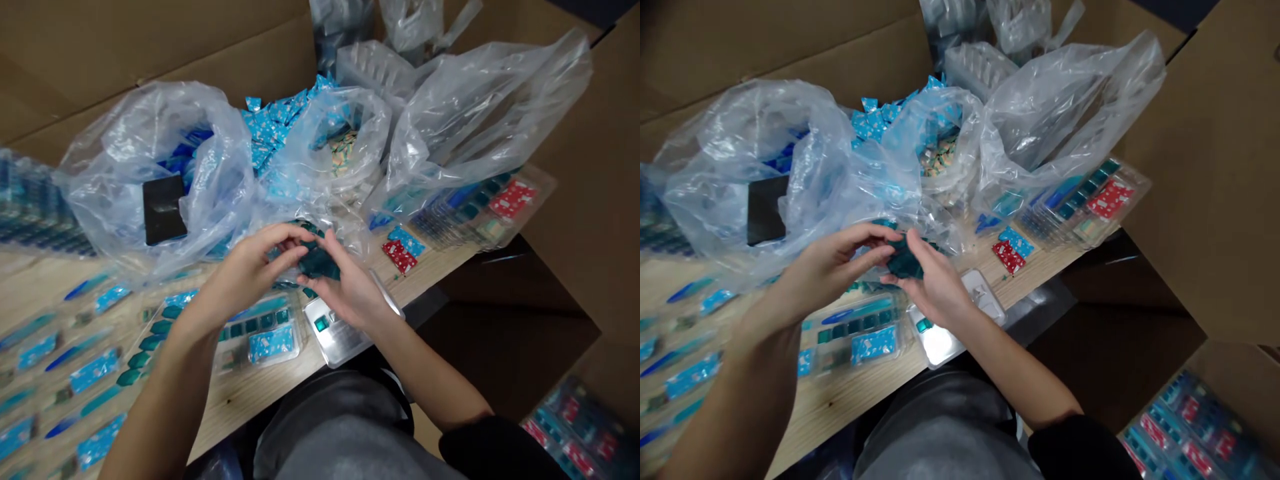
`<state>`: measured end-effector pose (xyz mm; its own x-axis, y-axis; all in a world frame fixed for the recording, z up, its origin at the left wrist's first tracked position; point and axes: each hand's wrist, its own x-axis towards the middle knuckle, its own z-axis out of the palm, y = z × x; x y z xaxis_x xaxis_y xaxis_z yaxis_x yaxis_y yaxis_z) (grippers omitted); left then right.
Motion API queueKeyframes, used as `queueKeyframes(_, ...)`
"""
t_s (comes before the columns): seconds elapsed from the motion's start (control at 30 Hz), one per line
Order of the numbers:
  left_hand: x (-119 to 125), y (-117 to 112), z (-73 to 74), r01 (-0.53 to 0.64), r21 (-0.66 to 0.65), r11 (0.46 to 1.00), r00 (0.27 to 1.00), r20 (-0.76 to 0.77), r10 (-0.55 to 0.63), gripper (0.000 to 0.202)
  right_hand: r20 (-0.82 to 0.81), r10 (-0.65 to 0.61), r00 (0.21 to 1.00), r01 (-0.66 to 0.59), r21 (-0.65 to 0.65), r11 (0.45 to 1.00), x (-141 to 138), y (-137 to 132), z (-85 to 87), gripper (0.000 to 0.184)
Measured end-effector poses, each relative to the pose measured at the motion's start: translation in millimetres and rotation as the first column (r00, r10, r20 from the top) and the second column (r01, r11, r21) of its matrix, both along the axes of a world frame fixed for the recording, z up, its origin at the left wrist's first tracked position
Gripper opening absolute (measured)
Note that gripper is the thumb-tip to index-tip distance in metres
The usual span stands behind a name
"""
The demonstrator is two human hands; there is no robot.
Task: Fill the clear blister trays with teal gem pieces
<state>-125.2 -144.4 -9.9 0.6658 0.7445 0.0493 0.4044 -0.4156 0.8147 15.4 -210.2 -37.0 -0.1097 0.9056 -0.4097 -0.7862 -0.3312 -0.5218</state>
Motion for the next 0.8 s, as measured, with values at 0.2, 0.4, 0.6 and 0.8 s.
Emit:
queueKeyframes(0.2, -7, -34, -1.4, -0.078, -0.064, 0.995, 0.965, 0.247, 0.091, 0.020, 0.128, 0.008, 0.992, -0.033, 0.192, 0.981, 4, -32, -2.1, 0.026)
queueKeyframes(0.4, -15, -67, 2.2, -0.154, 0.174, 0.973, 0.976, 0.181, 0.122, 0.012, 0.225, -0.055, 0.973, -0.010, 0.277, 0.961, 4, -51, 1.5, 0.021)
queueKeyframes(0.6, -15, -90, -5.4, -0.165, 0.302, 0.939, 0.984, 0.111, 0.137, 0.014, 0.575, -0.068, 0.816, -0.145, 0.317, 0.937, 12, -68, -0.9, 0.022)
queueKeyframes(0.8, -1, -123, -30.3, -0.155, -0.086, 0.984, 0.974, 0.155, 0.167, 0.012, 0.823, -0.285, 0.492, -0.337, 0.482, 0.809, 28, -106, -24.6, 0.043)
